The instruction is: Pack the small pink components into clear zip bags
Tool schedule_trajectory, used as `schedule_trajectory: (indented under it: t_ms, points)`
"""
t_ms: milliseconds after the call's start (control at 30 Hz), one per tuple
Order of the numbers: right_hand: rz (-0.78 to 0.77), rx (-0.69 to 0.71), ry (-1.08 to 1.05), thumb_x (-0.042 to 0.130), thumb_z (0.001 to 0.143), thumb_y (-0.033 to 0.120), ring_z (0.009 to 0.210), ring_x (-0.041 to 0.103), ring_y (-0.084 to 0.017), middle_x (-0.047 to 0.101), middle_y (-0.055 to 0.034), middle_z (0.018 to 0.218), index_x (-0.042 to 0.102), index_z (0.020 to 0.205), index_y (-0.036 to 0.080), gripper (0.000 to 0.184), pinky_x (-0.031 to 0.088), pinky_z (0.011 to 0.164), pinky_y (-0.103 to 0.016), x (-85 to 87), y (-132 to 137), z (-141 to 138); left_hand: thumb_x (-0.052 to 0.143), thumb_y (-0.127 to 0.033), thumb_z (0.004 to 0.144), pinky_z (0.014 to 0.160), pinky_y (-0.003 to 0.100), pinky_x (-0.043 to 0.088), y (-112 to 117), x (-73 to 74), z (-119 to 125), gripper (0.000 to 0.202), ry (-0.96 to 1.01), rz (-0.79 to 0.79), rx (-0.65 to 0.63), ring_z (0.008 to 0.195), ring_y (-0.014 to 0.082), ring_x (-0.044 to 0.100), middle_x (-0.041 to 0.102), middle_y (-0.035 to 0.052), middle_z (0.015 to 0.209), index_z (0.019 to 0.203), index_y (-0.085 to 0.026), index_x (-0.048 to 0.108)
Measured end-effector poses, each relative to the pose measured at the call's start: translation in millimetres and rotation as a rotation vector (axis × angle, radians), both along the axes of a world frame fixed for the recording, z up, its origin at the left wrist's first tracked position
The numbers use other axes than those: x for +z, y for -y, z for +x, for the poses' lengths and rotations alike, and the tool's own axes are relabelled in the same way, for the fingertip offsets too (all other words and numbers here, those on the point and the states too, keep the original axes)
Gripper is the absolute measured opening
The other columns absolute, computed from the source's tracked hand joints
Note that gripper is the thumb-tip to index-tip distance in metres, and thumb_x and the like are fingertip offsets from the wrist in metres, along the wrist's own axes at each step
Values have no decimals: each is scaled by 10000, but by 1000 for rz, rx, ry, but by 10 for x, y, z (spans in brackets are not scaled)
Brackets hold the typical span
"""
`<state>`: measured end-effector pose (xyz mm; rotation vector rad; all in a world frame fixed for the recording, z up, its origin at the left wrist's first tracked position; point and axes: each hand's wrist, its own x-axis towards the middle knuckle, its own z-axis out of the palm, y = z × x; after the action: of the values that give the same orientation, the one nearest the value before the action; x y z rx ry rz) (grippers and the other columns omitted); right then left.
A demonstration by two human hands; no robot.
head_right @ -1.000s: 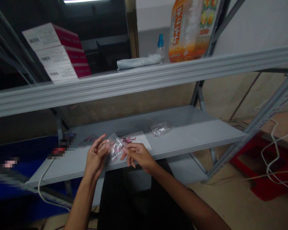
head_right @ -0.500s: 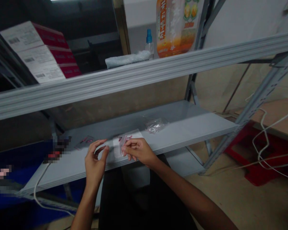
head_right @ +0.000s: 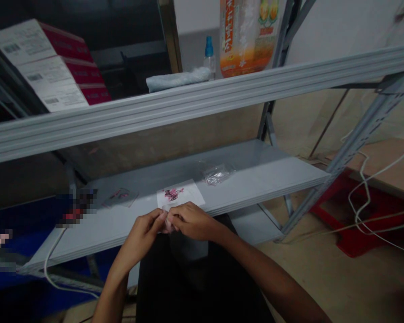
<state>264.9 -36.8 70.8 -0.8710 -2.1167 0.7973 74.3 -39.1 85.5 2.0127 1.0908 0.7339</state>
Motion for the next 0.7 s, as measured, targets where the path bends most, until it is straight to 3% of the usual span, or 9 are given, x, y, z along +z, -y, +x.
schedule_trajectory:
  t_ms: [167, 367, 500, 600, 700]
  points:
    - [96, -167, 89, 527, 825, 133, 543, 449, -91, 527, 35, 568, 567, 621, 162, 210, 301, 571, -225, -89, -21, -83, 411, -324, 942, 648, 262, 389, 19, -21, -13, 358, -196, 84, 74, 605, 177, 609, 647, 19, 593, 662, -199, 597]
    - [178, -234, 169, 555, 733, 103, 505, 392, -85, 474, 41, 521, 465, 541, 171, 223, 262, 546, -236, -155, 5, -143, 441, -267, 876, 591, 261, 333, 16, -52, -18, 323, -287, 108, 90, 532, 169, 582, 614, 12, 501, 593, -200, 581]
    - [196, -350, 180, 532, 747, 101, 509, 426, -100, 515, 18, 532, 505, 550, 173, 212, 270, 548, -248, -204, -90, -69, 478, -239, 820, 568, 266, 308, 20, -41, -35, 315, -299, 108, 105, 492, 159, 558, 594, 14, 454, 517, -199, 553]
    - [182, -414, 153, 531, 781, 125, 537, 472, -118, 560, 1, 576, 573, 623, 171, 170, 321, 575, -251, -243, -152, -42, 499, -217, 779, 554, 267, 294, 30, -55, -5, 305, -290, 101, 139, 456, 146, 530, 573, 13, 420, 477, -199, 537]
    - [180, -372, 20, 527, 790, 113, 630, 541, -132, 641, -27, 777, 633, 852, 177, 139, 402, 634, -254, -217, -118, -63, 491, -215, 773, 544, 264, 297, 11, -100, 40, 312, -267, 75, 187, 444, 143, 525, 574, 15, 419, 466, -197, 542]
